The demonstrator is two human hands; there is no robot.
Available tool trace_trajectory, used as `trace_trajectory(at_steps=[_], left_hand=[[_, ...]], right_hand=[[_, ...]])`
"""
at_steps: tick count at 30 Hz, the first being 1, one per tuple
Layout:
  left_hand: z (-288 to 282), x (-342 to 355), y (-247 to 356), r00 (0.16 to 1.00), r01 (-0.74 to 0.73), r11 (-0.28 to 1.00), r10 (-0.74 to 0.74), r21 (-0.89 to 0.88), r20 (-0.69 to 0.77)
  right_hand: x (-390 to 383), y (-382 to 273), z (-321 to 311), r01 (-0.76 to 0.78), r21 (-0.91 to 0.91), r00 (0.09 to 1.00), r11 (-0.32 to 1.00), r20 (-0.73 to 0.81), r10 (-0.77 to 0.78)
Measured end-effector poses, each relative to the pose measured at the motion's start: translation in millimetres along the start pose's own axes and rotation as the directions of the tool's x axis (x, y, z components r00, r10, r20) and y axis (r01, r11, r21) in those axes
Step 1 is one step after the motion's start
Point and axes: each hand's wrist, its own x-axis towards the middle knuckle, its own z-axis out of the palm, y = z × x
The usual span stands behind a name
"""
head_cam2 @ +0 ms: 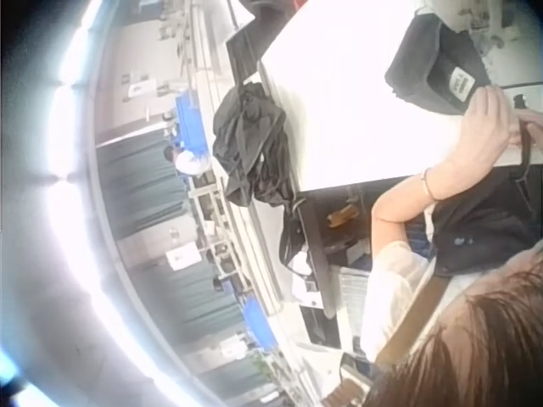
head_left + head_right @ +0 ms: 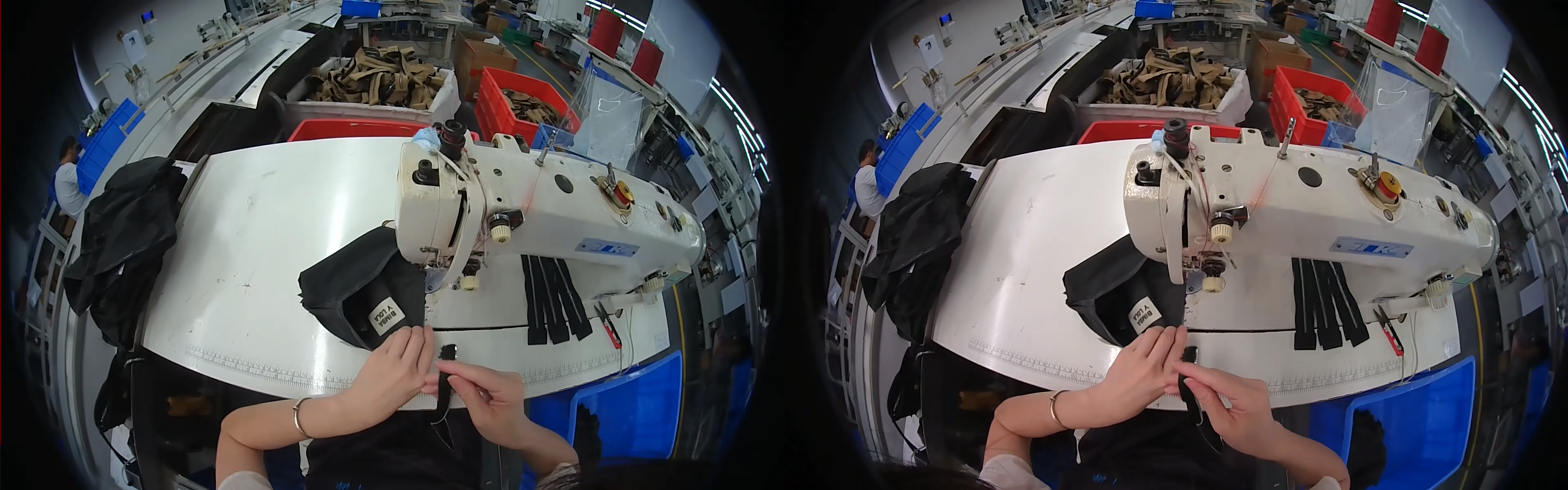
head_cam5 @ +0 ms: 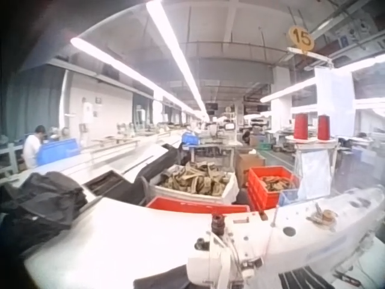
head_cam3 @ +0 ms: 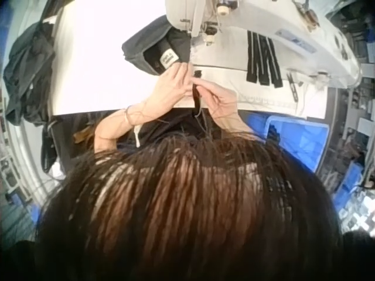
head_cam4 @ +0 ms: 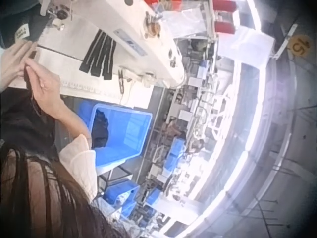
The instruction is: Operating an industrial sewing machine to stitch together black leather or fabric panels for a bag.
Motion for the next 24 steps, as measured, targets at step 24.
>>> trace_trajectory(at_steps=[24], left_hand=[[50.6,12.8,-50.7,1.0,-0.003,0.997,0.005,0.083,-0.03]], right_hand=[[93.5,88.6,-36.5,0.54,-0.825,0.815,0.167,0.462,-0.351]])
